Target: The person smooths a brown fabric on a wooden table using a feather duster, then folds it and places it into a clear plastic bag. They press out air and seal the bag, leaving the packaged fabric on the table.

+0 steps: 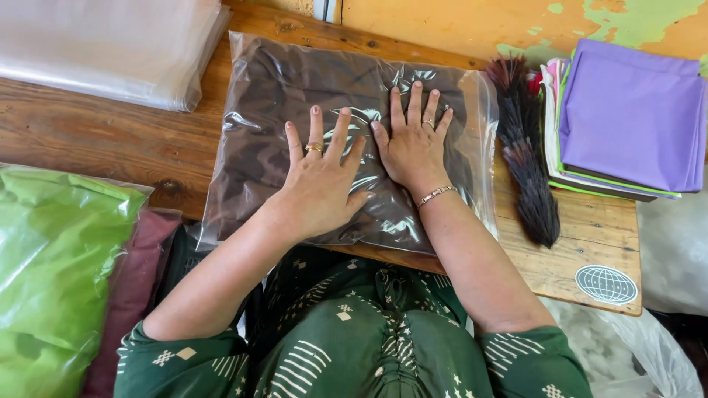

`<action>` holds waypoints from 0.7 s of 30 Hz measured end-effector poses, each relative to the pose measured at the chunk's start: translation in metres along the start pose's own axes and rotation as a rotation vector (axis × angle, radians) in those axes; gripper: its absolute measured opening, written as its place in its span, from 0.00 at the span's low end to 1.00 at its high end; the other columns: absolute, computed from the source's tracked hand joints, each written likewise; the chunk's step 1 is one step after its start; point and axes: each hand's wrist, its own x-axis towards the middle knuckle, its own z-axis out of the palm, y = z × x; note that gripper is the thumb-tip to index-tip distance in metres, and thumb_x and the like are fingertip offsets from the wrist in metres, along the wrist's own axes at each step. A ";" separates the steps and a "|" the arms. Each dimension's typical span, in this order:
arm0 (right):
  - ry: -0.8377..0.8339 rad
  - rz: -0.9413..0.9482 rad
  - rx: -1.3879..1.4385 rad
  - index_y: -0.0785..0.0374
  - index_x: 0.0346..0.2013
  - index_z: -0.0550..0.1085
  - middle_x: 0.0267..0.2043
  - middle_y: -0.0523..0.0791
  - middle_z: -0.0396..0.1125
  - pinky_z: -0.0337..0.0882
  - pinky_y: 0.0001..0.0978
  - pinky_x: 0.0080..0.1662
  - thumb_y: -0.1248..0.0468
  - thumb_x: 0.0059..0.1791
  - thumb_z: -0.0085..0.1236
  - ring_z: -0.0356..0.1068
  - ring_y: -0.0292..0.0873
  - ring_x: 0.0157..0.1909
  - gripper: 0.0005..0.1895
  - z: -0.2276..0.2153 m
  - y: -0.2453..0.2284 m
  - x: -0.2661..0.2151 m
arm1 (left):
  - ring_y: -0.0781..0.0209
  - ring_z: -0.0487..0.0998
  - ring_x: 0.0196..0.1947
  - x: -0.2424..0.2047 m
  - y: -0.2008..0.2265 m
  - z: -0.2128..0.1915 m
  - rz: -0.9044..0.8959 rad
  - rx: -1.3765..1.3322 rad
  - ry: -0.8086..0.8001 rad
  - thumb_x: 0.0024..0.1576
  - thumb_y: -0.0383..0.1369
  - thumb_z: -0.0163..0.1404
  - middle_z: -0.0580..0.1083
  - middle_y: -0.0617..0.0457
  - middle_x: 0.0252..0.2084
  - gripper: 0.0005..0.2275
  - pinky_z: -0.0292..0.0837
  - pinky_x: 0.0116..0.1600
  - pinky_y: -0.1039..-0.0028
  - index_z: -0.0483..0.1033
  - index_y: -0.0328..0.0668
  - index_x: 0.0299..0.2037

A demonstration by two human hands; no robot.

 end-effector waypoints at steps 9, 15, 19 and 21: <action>-0.036 -0.014 -0.052 0.57 0.70 0.38 0.72 0.53 0.22 0.27 0.68 0.62 0.45 0.50 0.29 0.18 0.62 0.70 0.38 0.013 0.006 0.005 | 0.34 0.32 0.66 0.067 0.008 -0.076 -0.052 -0.067 -0.009 0.58 0.53 0.34 0.38 0.38 0.69 0.30 0.28 0.62 0.33 0.49 0.43 0.66; -0.046 0.032 0.031 0.56 0.69 0.41 0.72 0.53 0.28 0.26 0.62 0.63 0.42 0.51 0.21 0.23 0.61 0.71 0.35 -0.011 -0.006 -0.001 | 0.33 0.33 0.67 0.133 -0.043 0.026 -0.181 -0.102 0.113 0.59 0.52 0.25 0.41 0.37 0.68 0.29 0.28 0.64 0.37 0.54 0.41 0.64; -0.058 0.036 0.069 0.55 0.69 0.41 0.72 0.52 0.26 0.26 0.62 0.64 0.42 0.51 0.22 0.22 0.59 0.71 0.35 -0.012 -0.003 -0.002 | 0.39 0.31 0.67 0.130 -0.048 0.046 -0.151 -0.058 0.184 0.59 0.52 0.20 0.45 0.38 0.69 0.30 0.24 0.64 0.40 0.51 0.41 0.66; -0.082 0.024 0.108 0.55 0.69 0.42 0.72 0.50 0.25 0.26 0.60 0.65 0.44 0.52 0.27 0.21 0.58 0.71 0.34 -0.019 -0.004 -0.003 | 0.37 0.33 0.68 0.129 -0.052 0.050 -0.173 -0.108 0.150 0.60 0.50 0.23 0.44 0.41 0.69 0.28 0.26 0.65 0.41 0.50 0.42 0.67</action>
